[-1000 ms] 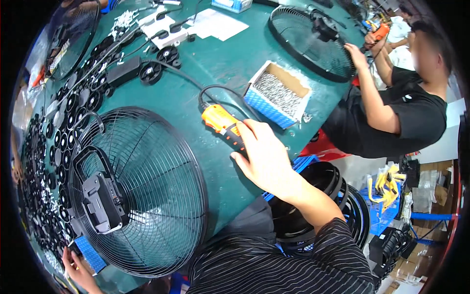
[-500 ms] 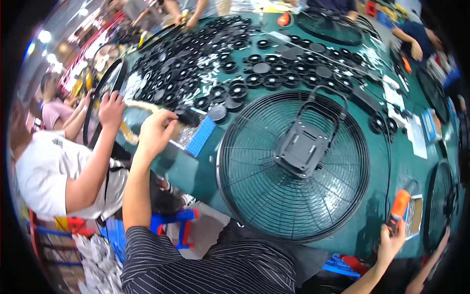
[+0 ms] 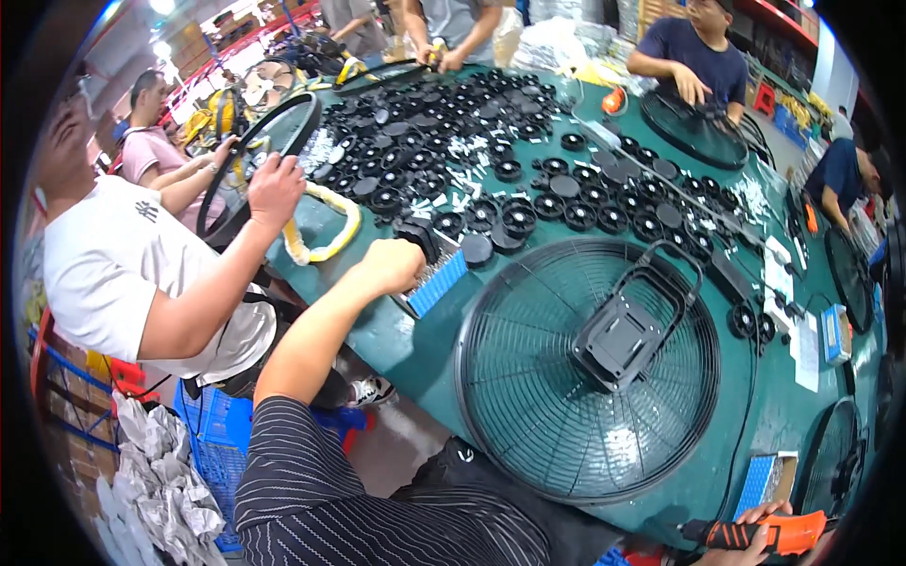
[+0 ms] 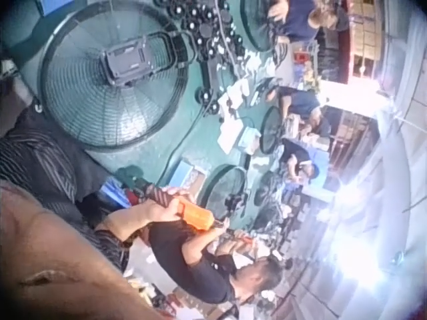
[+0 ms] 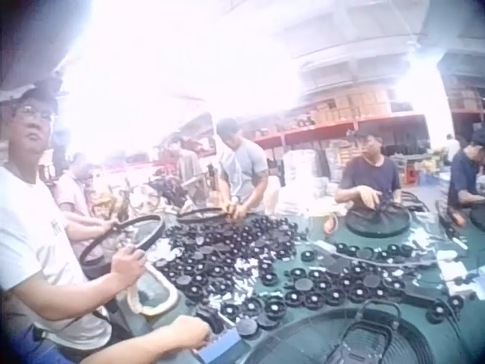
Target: Assembling fan grills and housings using an electric screwdriver.
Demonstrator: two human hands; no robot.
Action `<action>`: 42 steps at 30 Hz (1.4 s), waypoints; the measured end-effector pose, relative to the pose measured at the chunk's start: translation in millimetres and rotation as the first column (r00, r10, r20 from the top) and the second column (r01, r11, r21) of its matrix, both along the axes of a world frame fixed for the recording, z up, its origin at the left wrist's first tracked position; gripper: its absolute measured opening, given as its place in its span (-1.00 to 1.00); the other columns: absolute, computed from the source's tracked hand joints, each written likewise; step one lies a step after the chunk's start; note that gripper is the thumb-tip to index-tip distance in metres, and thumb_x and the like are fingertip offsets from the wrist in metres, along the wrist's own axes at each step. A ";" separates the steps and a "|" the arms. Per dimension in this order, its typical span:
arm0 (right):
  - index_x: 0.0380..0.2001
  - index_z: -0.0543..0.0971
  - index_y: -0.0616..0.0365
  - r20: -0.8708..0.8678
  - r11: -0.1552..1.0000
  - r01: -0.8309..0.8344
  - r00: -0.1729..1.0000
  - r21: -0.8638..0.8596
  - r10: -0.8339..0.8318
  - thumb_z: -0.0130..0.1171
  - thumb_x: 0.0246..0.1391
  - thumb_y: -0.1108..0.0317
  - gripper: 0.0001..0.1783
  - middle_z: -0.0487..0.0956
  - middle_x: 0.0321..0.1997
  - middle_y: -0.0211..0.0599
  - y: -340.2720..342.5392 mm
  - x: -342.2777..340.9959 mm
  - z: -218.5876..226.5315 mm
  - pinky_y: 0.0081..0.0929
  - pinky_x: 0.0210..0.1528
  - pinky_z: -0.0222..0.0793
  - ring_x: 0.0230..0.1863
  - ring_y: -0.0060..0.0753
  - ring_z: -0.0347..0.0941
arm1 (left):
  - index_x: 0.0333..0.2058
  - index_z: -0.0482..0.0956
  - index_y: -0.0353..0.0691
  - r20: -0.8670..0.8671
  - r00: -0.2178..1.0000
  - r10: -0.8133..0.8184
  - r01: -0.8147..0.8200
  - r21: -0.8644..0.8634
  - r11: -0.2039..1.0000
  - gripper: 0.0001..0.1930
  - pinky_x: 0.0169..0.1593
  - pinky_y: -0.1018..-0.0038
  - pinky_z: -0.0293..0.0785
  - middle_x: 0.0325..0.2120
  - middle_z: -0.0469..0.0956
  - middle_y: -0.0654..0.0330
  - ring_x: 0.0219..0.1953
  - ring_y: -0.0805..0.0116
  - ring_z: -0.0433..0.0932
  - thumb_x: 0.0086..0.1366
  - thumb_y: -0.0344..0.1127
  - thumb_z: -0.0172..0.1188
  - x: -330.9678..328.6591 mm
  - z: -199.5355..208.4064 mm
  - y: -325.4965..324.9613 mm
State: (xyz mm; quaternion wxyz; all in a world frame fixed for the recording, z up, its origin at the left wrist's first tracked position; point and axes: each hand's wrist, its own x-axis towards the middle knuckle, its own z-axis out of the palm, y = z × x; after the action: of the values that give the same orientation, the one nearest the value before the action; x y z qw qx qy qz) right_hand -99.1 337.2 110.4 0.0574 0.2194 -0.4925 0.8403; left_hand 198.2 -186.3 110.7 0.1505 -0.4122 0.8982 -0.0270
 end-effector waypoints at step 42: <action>0.17 0.32 0.01 -0.167 0.772 -0.244 0.969 -0.587 0.180 0.10 0.18 0.27 -0.51 0.40 -0.40 -0.34 -12.3 39.8 58.8 -0.36 -0.31 0.36 -0.49 -0.45 0.39 | -0.43 0.56 -0.48 -0.652 0.735 0.188 0.663 0.748 0.002 -0.92 -0.64 0.62 0.44 -0.55 0.59 0.01 -0.67 0.45 0.51 0.10 -0.59 0.28 -205.9 51.4 269.8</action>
State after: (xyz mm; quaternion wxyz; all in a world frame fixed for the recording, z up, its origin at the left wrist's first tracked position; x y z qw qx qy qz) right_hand -59.2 324.8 169.2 0.0540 0.2862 -0.1680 0.9418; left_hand -7.7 83.4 162.1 0.0908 0.0003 0.7130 0.6952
